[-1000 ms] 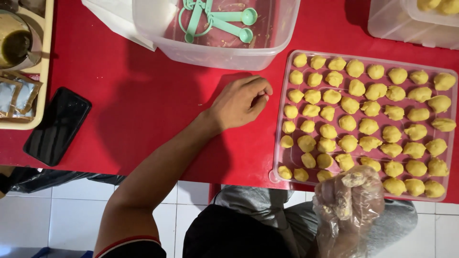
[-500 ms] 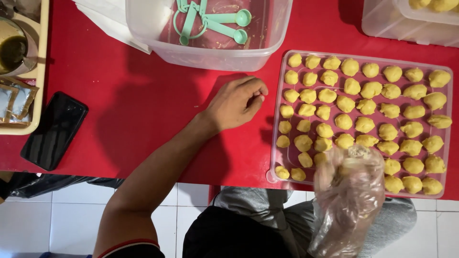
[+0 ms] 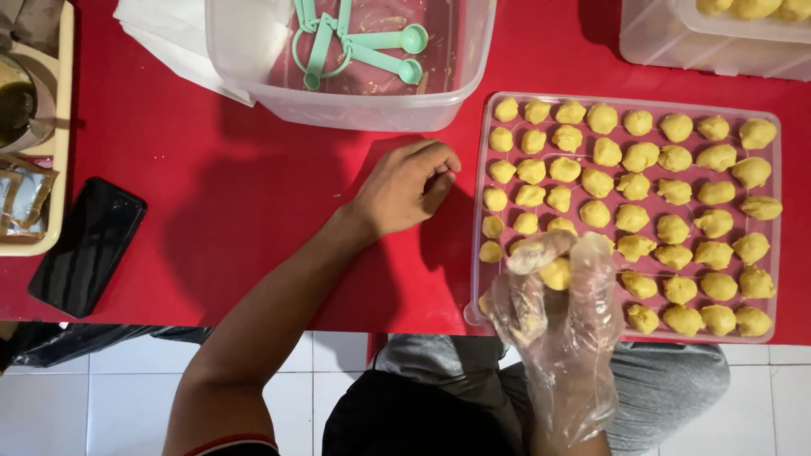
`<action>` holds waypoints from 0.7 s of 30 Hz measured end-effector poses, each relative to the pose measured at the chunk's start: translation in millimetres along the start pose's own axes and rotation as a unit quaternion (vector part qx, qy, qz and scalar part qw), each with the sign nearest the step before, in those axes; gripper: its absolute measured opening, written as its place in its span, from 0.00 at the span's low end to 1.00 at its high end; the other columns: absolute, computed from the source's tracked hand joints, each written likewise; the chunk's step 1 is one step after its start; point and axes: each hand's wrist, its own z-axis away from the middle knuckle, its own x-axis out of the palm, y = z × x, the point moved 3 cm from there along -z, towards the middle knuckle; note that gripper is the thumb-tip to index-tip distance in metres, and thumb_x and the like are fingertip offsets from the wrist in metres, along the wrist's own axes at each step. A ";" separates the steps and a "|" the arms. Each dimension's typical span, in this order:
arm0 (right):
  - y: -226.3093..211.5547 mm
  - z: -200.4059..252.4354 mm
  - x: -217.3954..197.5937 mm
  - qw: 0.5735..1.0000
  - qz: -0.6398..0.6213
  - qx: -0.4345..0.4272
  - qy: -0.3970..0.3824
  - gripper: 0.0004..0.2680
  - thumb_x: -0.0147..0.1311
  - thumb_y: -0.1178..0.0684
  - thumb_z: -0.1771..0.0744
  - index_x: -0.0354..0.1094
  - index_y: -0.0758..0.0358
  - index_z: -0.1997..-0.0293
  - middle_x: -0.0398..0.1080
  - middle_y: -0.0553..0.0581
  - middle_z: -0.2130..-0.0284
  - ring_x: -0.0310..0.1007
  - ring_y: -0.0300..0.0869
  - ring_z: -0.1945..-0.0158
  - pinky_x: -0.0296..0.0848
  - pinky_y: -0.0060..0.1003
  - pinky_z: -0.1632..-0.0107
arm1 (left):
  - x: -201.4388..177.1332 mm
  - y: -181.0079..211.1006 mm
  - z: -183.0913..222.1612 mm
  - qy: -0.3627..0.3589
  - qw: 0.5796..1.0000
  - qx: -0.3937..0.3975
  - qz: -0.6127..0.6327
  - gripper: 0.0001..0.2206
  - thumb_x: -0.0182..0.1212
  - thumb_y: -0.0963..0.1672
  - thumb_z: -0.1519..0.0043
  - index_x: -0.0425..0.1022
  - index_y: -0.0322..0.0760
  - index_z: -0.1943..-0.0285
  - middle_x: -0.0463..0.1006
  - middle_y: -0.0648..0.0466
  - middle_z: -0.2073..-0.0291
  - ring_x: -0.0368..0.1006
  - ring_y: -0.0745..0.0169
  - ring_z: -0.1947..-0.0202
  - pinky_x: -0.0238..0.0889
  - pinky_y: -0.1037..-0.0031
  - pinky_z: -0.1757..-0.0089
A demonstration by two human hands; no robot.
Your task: Shaping and placing small dough balls into a tray for baking.
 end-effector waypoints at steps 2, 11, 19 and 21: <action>2.5 -0.7 0.7 1.000 0.016 -0.016 0.012 0.16 0.35 0.47 0.26 0.62 0.75 0.58 0.63 0.67 0.88 0.67 0.42 0.86 0.78 0.40 0.77 | 0.6 -0.6 0.4 -0.002 1.000 -0.001 0.002 0.03 0.60 0.40 0.38 0.74 0.39 0.57 0.76 0.45 0.69 0.77 0.39 0.66 0.71 0.56 0.68; 0.2 -13.2 -5.9 0.984 0.113 0.015 0.133 0.10 0.52 0.70 0.37 0.65 0.70 0.52 0.69 0.67 0.60 0.73 0.46 0.57 0.79 0.39 0.51 | -4.0 7.8 -1.7 -0.009 1.000 -0.005 -0.002 0.06 0.62 0.38 0.39 0.75 0.39 0.56 0.76 0.46 0.69 0.78 0.39 0.65 0.73 0.56 0.67; 7.9 -12.6 -21.9 0.989 -0.021 0.021 0.147 0.09 0.48 0.68 0.32 0.63 0.73 0.46 0.70 0.74 0.51 0.77 0.62 0.48 0.84 0.49 0.49 | -2.8 4.7 -1.6 -0.015 1.000 -0.012 0.002 0.05 0.62 0.38 0.38 0.74 0.37 0.56 0.75 0.45 0.70 0.77 0.38 0.65 0.73 0.56 0.68; 6.4 -8.0 -15.7 0.991 -0.010 0.035 0.127 0.09 0.47 0.61 0.30 0.62 0.71 0.43 0.72 0.74 0.56 0.79 0.62 0.54 0.85 0.53 0.60 | -2.4 3.7 -1.3 -0.015 1.000 -0.012 0.000 0.05 0.62 0.38 0.38 0.74 0.38 0.56 0.75 0.46 0.69 0.77 0.40 0.65 0.73 0.56 0.67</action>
